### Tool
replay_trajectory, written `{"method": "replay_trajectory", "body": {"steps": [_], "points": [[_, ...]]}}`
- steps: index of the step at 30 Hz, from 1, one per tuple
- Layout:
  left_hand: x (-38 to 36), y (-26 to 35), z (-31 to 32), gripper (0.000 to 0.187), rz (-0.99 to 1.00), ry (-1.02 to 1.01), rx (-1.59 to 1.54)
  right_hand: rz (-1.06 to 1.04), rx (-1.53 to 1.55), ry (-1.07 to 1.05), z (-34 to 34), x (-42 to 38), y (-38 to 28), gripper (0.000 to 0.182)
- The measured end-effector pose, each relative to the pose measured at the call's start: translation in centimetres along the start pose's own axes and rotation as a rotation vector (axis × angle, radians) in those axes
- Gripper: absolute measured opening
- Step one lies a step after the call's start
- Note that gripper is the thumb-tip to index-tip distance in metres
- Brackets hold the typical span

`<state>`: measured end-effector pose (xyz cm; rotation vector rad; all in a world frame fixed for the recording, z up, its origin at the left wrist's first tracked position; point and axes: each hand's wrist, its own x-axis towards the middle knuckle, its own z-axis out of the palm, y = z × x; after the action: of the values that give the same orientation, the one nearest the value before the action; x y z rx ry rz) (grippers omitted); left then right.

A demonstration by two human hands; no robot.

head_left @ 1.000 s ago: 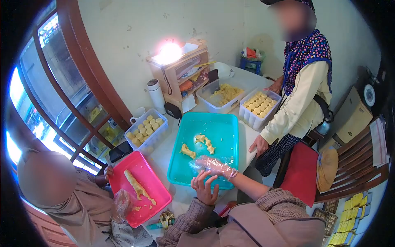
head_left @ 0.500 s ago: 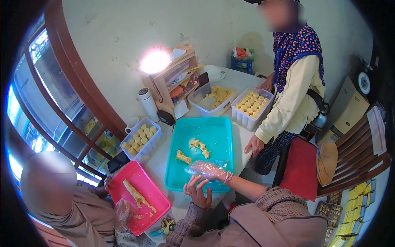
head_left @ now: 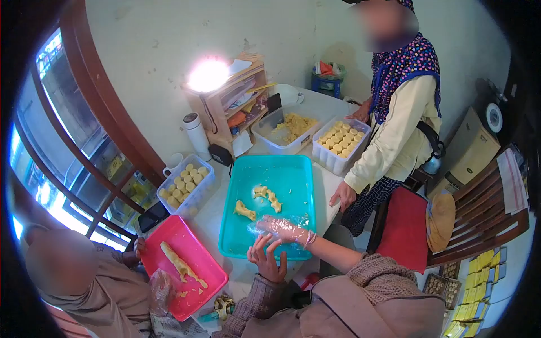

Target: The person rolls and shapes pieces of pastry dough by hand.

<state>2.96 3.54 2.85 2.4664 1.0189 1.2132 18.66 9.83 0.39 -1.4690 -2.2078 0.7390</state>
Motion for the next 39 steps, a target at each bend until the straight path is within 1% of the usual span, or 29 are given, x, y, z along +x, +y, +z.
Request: {"method": "replay_trajectory", "body": {"steps": [2,5,8,11,15,21,24,27,29,31,33,34,37,38,39], "points": [[0.1,0.1,0.0,0.034,-0.009,0.000,-0.011,0.072,0.025,-0.044,-1.0,-0.3,-1.1,0.043],[0.1,0.1,-0.2,0.034,-0.021,0.002,-0.032,0.016,0.047,-0.023,-0.6,-0.3,-0.5,0.043],[-0.2,-0.2,0.1,0.032,-0.033,0.014,-0.049,-0.045,0.007,0.094,0.8,-0.1,0.6,0.046],[-0.3,-0.3,0.3,0.032,-0.033,0.017,-0.053,0.000,0.022,0.003,0.0,-0.2,0.1,0.045],[-0.4,-0.3,0.3,0.032,-0.023,0.011,-0.052,0.062,0.014,-0.023,-0.9,-0.5,-1.1,0.044],[-0.3,-0.2,0.2,0.031,-0.007,0.015,-0.047,-0.015,-0.012,0.065,0.5,-0.1,0.2,0.041],[-0.3,-0.2,0.1,0.031,-0.003,0.013,-0.040,0.063,0.071,0.019,-0.4,-0.4,-0.7,0.041],[-0.4,-0.4,0.3,0.031,-0.006,0.020,-0.036,0.053,0.044,0.036,-0.1,-0.3,-0.5,0.042],[-0.4,-0.3,0.3,0.031,-0.024,0.018,-0.026,0.021,0.080,0.061,0.3,0.0,0.3,0.046],[-0.3,0.1,0.1,0.032,-0.056,0.006,-0.007,-0.054,0.071,0.160,0.4,-0.1,0.2,0.050],[-0.2,0.1,0.0,0.031,-0.077,0.014,-0.018,-0.170,0.015,0.338,0.1,-0.2,0.0,0.055],[-0.3,0.1,0.1,0.030,-0.086,0.018,-0.024,-0.087,0.163,0.289,-0.4,0.0,-0.1,0.061],[-0.3,0.2,0.1,0.029,-0.087,0.025,-0.034,-0.021,0.181,0.352,-0.2,0.1,0.4,0.060],[-0.4,0.2,0.0,0.029,-0.083,0.024,-0.032,-0.093,0.090,0.426,0.9,0.4,1.7,0.056],[-0.5,0.1,0.1,0.029,-0.077,0.026,-0.031,-0.066,0.162,0.423,0.9,0.4,1.3,0.053]]}}
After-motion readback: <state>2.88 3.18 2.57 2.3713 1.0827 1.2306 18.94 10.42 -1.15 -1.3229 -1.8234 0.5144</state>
